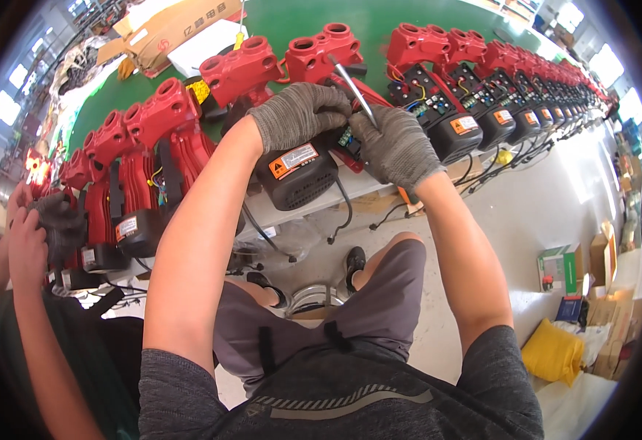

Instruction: The person uses a screwdriver to secure wires into terminals inside several red industrial pump housings lined up on a workbench.

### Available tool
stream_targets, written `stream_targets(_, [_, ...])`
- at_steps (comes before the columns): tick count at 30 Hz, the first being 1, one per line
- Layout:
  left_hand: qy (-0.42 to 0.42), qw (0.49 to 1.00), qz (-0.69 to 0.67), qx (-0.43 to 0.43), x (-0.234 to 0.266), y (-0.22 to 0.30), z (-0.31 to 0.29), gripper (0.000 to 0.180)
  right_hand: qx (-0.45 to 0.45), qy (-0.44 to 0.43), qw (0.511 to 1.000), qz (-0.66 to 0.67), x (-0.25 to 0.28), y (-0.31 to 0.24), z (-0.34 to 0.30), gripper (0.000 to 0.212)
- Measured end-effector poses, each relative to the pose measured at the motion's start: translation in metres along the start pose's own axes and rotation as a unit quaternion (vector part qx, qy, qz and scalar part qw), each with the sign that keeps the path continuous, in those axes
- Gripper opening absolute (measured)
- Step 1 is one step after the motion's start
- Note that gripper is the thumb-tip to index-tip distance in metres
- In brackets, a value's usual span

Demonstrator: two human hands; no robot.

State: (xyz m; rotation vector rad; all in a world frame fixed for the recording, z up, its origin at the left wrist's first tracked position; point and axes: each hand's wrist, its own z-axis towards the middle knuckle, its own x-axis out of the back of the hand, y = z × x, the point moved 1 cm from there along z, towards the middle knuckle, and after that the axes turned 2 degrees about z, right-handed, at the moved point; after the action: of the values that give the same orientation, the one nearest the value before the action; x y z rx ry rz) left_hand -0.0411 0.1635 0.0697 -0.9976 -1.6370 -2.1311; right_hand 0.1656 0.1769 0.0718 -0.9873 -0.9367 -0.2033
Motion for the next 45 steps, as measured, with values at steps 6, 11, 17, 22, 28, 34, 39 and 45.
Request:
stream_targets(6, [-0.008,0.995,0.098,-0.004,0.002,0.001,0.002,0.023,-0.186,-0.017,0.875,0.446,0.013,0.004,-0.090,0.041])
stream_targets(11, [-0.070,0.986,0.136,0.062,0.027,0.003,0.004,0.026,-0.168,-0.122,0.925,0.318,-0.048,0.071,-0.223,0.028])
stream_targets(17, [-0.082,0.987,0.139,0.010,0.027,-0.008,0.000,0.025,-0.440,0.055,0.566,0.696,-0.052,0.047,-0.269,0.019])
stream_targets(22, [-0.091,0.992,0.079,-0.028,0.010,-0.018,0.010,0.021,-0.458,-0.089,0.600,0.650,-0.075,0.005,-0.292,0.028])
stream_targets(28, [-0.029,0.992,0.090,-0.084,0.029,-0.015,0.007,0.023,-0.213,0.198,0.936,0.200,-0.040,0.060,-0.223,0.030])
stream_targets(34, [0.074,0.968,0.209,-0.115,0.027,0.000,-0.008,0.013,-0.109,0.235,0.943,0.210,-0.013,0.057,-0.090,0.093])
stream_targets(39, [0.160,0.892,0.417,-0.070,-0.001,0.015,-0.007,0.035,-0.094,0.240,0.960,0.106,-0.038,0.077,-0.087,0.116])
stream_targets(45, [0.051,0.879,0.462,-0.102,0.028,0.024,0.006,0.023,-0.149,0.210,0.901,0.350,-0.044,0.064,-0.079,0.117])
